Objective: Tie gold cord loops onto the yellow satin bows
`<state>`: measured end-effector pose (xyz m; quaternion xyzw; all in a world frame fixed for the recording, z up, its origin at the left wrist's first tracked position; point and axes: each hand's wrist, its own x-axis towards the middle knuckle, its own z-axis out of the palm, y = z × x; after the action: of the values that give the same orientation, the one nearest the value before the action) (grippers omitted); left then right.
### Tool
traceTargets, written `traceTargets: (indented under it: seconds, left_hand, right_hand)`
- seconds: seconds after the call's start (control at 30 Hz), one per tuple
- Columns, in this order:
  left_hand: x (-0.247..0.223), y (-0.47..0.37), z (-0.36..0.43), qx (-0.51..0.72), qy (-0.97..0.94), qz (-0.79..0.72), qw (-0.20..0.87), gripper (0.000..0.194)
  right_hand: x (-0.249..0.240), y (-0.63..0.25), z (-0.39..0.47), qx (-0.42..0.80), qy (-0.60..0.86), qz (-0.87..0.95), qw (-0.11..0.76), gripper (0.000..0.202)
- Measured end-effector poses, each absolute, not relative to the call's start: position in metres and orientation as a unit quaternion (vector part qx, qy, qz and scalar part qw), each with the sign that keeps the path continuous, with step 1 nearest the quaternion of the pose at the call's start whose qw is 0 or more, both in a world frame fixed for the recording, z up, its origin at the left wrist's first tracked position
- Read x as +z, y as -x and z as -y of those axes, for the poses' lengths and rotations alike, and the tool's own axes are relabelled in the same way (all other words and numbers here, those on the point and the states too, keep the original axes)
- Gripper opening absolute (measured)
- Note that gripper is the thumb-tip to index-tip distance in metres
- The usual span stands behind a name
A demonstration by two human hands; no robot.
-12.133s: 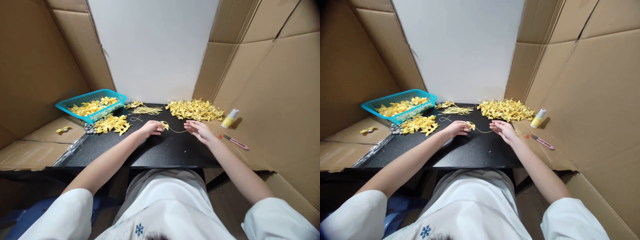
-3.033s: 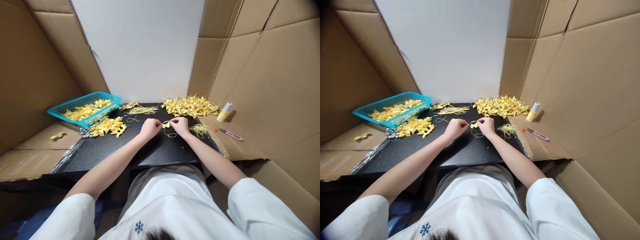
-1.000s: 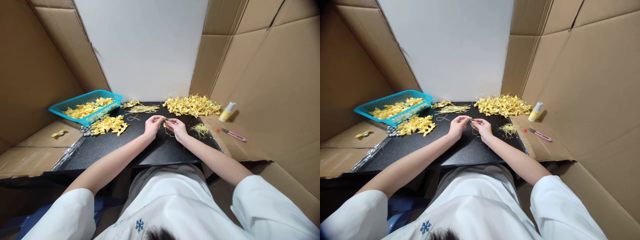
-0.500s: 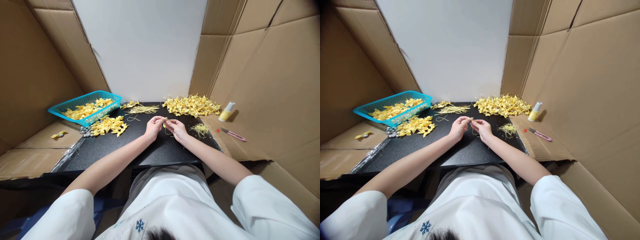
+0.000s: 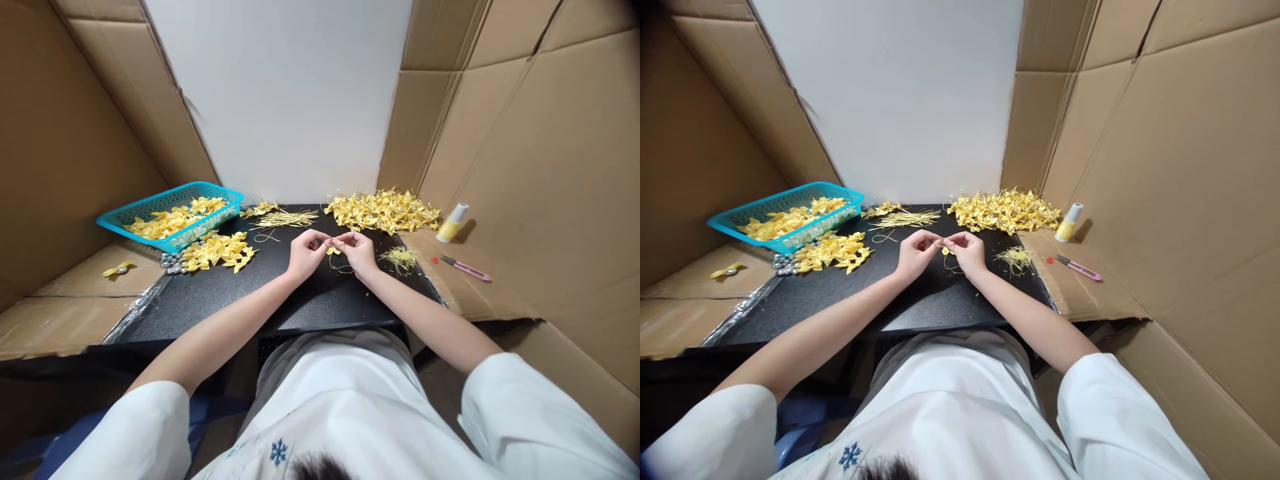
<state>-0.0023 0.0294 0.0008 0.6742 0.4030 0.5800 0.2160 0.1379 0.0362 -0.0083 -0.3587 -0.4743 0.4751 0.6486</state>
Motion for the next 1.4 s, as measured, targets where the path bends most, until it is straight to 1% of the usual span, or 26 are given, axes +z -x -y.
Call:
traceTargets:
  seconds: [0.23,0.53,0.73,0.9,1.07,1.13,1.27,1.4]
  left_hand:
    - [-0.004,0.005,-0.034,0.58,-0.662,-0.411,0.238,0.021]
    - [0.002,0.003,-0.027,0.594,-0.654,-0.395,0.252,0.019]
    - [0.002,0.004,-0.027,0.591,-0.664,-0.39,0.24,0.02]
    - [0.001,0.004,-0.029,0.593,-0.662,-0.386,0.248,0.026]
    - [0.0,0.006,-0.031,0.592,-0.674,-0.381,0.224,0.026]
    - [0.0,0.007,-0.03,0.594,-0.681,-0.374,0.21,0.025]
    - [0.002,0.007,-0.028,0.591,-0.689,-0.369,0.201,0.023]
    - [0.003,0.007,-0.027,0.593,-0.685,-0.367,0.21,0.022]
  right_hand:
    - [-0.006,-0.138,-0.033,0.458,0.348,0.487,0.657,0.037]
    - [-0.006,-0.139,-0.032,0.453,0.35,0.488,0.659,0.035]
    - [-0.007,-0.139,-0.033,0.461,0.336,0.482,0.665,0.033]
    - [-0.006,-0.14,-0.032,0.461,0.333,0.492,0.659,0.032]
    - [-0.004,-0.141,-0.026,0.42,0.361,0.532,0.64,0.038]
    - [-0.005,-0.141,-0.024,0.388,0.372,0.555,0.635,0.035]
    - [-0.008,-0.143,-0.024,0.333,0.391,0.598,0.616,0.02]
    - [-0.008,-0.144,-0.024,0.336,0.402,0.597,0.608,0.021]
